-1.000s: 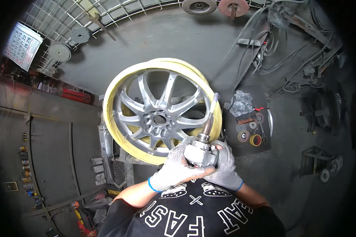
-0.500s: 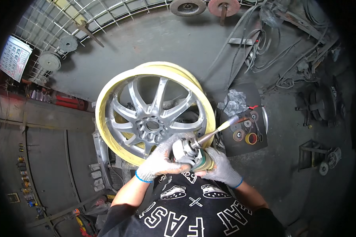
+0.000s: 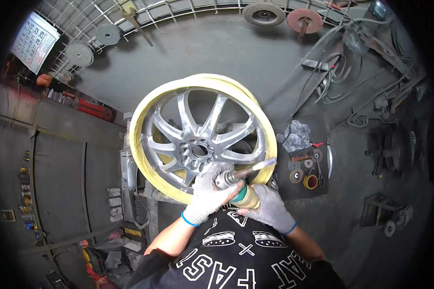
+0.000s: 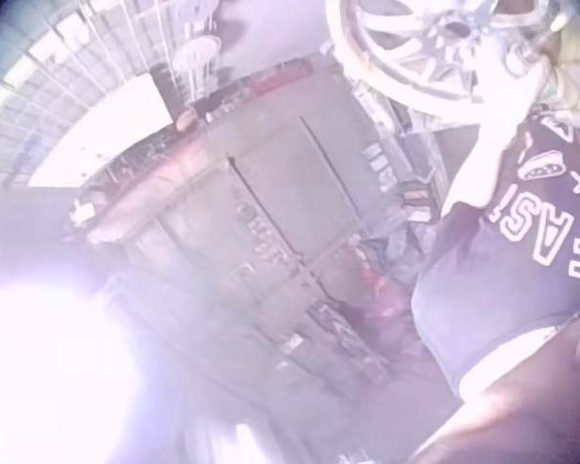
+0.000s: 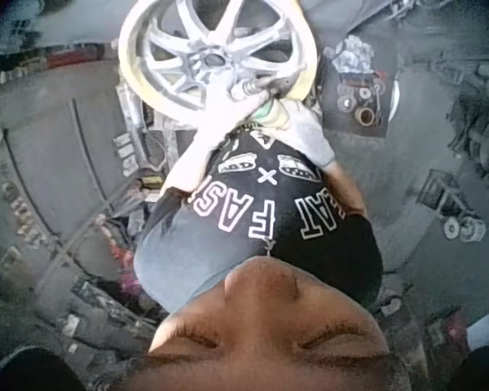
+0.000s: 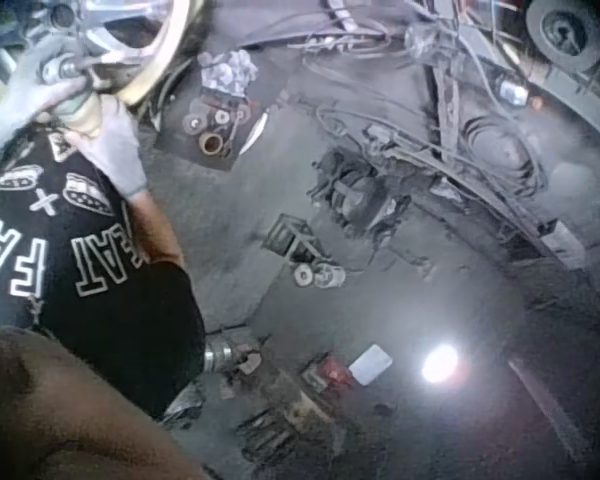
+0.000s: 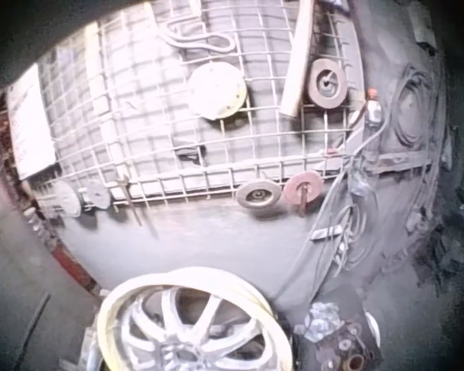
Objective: The person uses a power grinder to smooth the inner spokes of an automotive wheel and a hand file to refine a small metal bracket.
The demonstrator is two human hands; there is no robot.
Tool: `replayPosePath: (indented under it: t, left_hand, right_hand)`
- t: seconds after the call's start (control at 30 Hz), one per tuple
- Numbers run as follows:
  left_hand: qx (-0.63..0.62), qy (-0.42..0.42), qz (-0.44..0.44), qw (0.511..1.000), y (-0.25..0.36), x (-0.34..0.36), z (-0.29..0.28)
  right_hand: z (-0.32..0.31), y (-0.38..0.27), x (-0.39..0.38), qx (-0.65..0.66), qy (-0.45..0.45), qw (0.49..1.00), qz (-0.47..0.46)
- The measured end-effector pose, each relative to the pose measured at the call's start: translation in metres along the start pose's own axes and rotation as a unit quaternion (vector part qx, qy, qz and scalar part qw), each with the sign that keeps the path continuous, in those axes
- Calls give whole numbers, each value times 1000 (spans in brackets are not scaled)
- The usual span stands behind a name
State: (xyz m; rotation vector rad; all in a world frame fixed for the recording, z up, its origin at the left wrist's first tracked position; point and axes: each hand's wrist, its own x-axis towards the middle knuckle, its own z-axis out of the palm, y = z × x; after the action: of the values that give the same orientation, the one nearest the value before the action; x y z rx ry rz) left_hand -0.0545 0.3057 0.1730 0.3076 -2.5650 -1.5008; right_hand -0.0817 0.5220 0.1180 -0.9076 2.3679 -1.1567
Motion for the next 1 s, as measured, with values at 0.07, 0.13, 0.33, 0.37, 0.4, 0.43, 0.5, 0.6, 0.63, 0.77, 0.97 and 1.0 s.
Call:
replayPosePath:
  t: [0.07,0.13,0.33,0.37,0.4,0.43,0.5,0.6,0.63,0.77,0.97,1.0]
  left_hand:
    - [16,7,33,999,-5,-4,-3]
    - [0,2,23,1000,-8,-9,-3]
    - [4,6,84,996,-17,-15,-13]
    - [3,4,71,997,-19,-15,-16]
    - [-23,-7,44,999,-20,-17,-14]
    - [-15,-16,45,999,-22,-17,-15]
    - [7,-29,63,998,-27,-12,-18]
    - [22,-41,86,995,-27,-2,-20]
    - [11,-38,72,997,-29,-1,-19]
    - [-14,-38,21,999,-37,2,-18]
    - [1,-34,21,999,-42,6,-13]
    - [4,-37,25,999,-40,8,-13]
  right_hand:
    - [-3,4,3,14,-29,999,-1]
    - [-2,11,4,29,-51,998,-16]
    - [-18,3,21,60,-102,992,-35]
    - [-20,0,26,80,-105,991,-39]
    - [-21,2,27,96,-113,988,-35]
    - [-18,9,28,114,-138,983,-28]
    - [-14,15,28,64,-125,989,-37]
    - [-12,21,31,31,-124,991,-37]
    - [-15,18,35,31,-126,991,-30]
    - [-25,14,50,8,-131,991,-35]
    - [-35,20,57,15,-175,984,-14]
    - [-42,23,58,38,-180,983,-24]
